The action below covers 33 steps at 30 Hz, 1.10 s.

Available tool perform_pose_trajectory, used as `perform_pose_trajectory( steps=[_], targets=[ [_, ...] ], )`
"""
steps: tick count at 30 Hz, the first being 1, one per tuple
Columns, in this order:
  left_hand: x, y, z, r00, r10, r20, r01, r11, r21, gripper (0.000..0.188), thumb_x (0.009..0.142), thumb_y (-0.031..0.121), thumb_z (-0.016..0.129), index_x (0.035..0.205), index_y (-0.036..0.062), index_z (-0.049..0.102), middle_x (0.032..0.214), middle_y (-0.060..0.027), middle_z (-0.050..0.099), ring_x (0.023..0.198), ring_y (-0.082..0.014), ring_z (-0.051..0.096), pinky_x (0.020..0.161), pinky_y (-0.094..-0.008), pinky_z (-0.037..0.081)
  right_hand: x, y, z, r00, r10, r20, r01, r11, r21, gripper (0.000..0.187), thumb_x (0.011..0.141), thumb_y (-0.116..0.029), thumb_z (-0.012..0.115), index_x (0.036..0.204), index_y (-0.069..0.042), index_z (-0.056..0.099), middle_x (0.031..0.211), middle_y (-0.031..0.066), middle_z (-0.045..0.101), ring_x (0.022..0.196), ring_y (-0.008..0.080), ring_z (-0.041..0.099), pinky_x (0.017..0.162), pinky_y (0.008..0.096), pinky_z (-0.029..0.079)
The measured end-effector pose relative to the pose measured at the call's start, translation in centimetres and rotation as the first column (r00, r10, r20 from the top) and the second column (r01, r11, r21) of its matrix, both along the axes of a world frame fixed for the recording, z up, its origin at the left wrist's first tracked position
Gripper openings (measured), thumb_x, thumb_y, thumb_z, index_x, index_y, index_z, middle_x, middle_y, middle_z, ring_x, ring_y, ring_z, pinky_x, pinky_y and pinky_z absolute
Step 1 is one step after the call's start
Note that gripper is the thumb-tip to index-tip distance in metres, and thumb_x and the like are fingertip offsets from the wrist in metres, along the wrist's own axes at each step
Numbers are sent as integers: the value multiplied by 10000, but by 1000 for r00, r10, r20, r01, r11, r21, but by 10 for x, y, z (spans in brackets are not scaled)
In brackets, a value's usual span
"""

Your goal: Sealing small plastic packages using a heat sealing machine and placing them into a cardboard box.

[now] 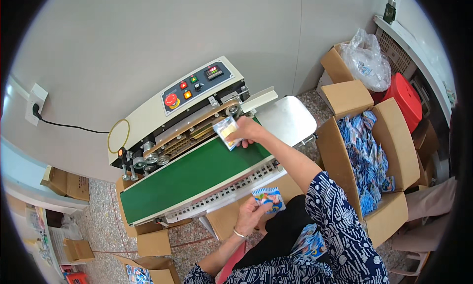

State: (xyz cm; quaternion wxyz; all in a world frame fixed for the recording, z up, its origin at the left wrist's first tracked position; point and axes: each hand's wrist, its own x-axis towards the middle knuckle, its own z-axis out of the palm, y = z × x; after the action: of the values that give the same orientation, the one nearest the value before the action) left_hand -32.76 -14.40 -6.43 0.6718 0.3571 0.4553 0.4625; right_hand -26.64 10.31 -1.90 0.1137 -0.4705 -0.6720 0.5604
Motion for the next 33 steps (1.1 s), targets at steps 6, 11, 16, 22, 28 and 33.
perform_pose_trajectory(
  steps=[6,11,16,22,28,33],
  targets=[
    [-17,50,20,979,194,68,-196,980,28,273,850,45,578,1109,-17,518,1032,-62,612,893,-111,582,808,-244,470,44,-30,40,979,-76,187,30,971,237,443,763,-468,647,756,-25,651,710,88,623,689,147,609,587,275,475],
    [-7,102,32,924,299,240,-316,948,34,240,836,62,609,1066,0,573,1024,-49,615,859,-101,576,787,-238,450,95,-76,20,945,66,-322,-63,998,20,302,787,-309,680,894,-28,656,732,-25,602,655,46,494,568,206,400],
    [-2,113,39,936,263,234,-297,947,123,247,826,112,637,1043,2,597,1006,-38,617,865,-94,563,771,-224,435,90,-77,12,892,-129,-433,55,982,-181,219,774,-199,686,926,-44,656,789,-10,634,662,25,526,574,186,419],
    [-11,83,42,946,317,71,-323,940,111,317,843,89,600,1143,32,517,993,-12,579,829,-78,506,767,-254,450,101,-35,2,861,-287,-420,198,950,-243,204,767,-115,682,945,-18,659,841,41,668,731,68,603,681,209,470],
    [-7,23,13,970,240,-42,-237,968,81,331,845,56,581,1161,49,482,1109,-82,570,924,-128,546,794,-263,449,96,6,-1,874,-367,-320,306,925,-226,151,711,-156,735,823,-72,678,696,0,649,559,35,530,484,182,371],
    [-3,3,1,980,195,43,-191,979,-70,393,826,69,618,1182,41,453,1084,-65,579,911,-101,522,838,-241,428,80,17,5,872,-363,-327,301,927,-226,138,704,-161,738,803,-84,679,694,-6,651,543,34,524,462,187,337]
  ],
)
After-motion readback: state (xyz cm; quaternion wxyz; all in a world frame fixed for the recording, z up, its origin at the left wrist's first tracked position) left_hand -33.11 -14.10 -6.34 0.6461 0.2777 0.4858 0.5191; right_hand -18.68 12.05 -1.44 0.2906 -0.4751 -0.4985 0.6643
